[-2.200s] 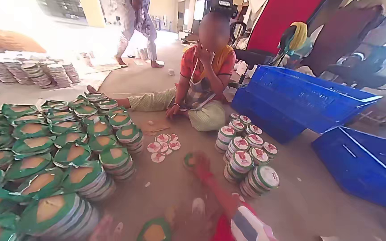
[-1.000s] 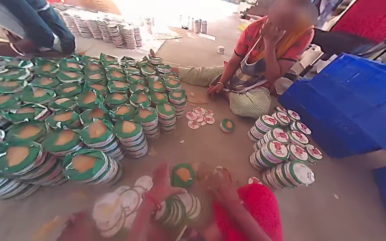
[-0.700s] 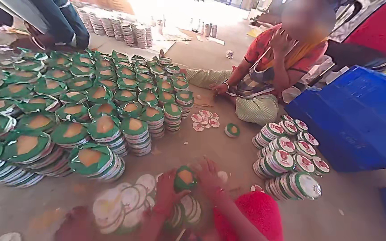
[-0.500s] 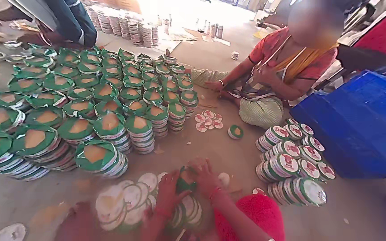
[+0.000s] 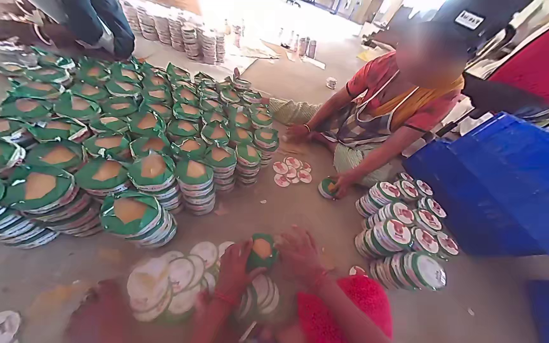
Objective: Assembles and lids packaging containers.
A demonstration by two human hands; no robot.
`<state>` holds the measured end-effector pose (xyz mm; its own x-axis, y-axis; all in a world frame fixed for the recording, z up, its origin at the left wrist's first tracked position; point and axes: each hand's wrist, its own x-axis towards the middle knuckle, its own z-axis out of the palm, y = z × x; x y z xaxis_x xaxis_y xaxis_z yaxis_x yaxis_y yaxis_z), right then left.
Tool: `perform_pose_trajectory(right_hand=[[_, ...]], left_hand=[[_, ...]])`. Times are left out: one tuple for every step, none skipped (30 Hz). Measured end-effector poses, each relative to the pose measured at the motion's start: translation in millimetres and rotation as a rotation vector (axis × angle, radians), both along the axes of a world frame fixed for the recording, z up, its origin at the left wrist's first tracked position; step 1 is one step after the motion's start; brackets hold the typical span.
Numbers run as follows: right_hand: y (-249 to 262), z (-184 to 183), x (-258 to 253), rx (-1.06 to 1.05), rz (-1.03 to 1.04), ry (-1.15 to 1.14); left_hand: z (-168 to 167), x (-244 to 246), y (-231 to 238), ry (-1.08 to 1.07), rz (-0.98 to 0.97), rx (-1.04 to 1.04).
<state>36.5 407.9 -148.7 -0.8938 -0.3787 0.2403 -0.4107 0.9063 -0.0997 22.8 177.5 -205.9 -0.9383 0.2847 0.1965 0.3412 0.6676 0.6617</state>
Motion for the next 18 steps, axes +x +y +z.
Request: perform_pose_trajectory(right_hand=[[2.0, -0.7, 4.5, -0.004, 0.005, 0.031], [2.7, 0.4, 11.0, 0.008, 0.012, 0.010], [2.0, 2.0, 18.1, 0.042, 0.019, -0.048], [0.9, 1.5, 24.7, 0.075, 0.031, -0.094], [0.0, -1.2, 30.1, 0.091, 0.049, -0.100], [-0.5, -3.5, 33.4, 0.098, 0.068, -0.072], [-1.4, -4.9, 35.5, 0.096, 0.075, -0.035], [-3.1, -6.0, 37.0, 0.094, 0.069, -0.010], [-6.4, -6.0, 38.8, 0.099, 0.047, -0.029], [-10.6, -6.2, 41.2, 0.108, 0.025, -0.072], [-16.0, -6.3, 43.6, 0.121, 0.016, -0.123], [-22.3, -6.7, 45.0, 0.120, 0.029, -0.114], [-28.0, -6.4, 45.0, 0.123, 0.045, -0.083], [-33.0, -7.4, 44.7, 0.127, 0.058, -0.034], [-38.1, -8.8, 44.2, 0.129, 0.062, -0.006], [-43.8, -8.2, 43.0, 0.128, 0.064, -0.024], [-49.5, -6.6, 41.7, 0.138, 0.063, -0.067], [-55.1, -4.4, 39.5, 0.144, 0.065, -0.086]], left_hand=[[-1.7, -3.5, -3.5, -0.020, -0.028, 0.038], [-3.2, -6.9, -7.3, -0.047, -0.059, 0.068], [-3.6, -10.3, -11.6, -0.074, -0.088, 0.081], [-3.3, -12.7, -15.5, -0.099, -0.107, 0.084], [-2.7, -13.9, -18.2, -0.124, -0.115, 0.090], [-2.8, -14.7, -19.4, -0.128, -0.110, 0.110], [-4.4, -14.7, -19.1, -0.125, -0.096, 0.139], [-6.5, -14.1, -18.4, -0.118, -0.080, 0.164], [-8.0, -13.1, -17.4, -0.110, -0.065, 0.191], [-9.0, -12.3, -16.5, -0.118, -0.056, 0.207], [-9.5, -12.1, -16.1, -0.129, -0.053, 0.215], [-9.1, -12.8, -16.3, -0.135, -0.058, 0.223], [-9.0, -14.0, -16.3, -0.135, -0.063, 0.231], [-9.8, -14.0, -15.7, -0.133, -0.065, 0.246], [-11.2, -13.6, -15.2, -0.142, -0.068, 0.253], [-12.2, -13.3, -14.2, -0.160, -0.072, 0.262], [-12.7, -12.9, -13.6, -0.183, -0.074, 0.271], [-12.3, -13.3, -13.9, -0.207, -0.073, 0.281]])
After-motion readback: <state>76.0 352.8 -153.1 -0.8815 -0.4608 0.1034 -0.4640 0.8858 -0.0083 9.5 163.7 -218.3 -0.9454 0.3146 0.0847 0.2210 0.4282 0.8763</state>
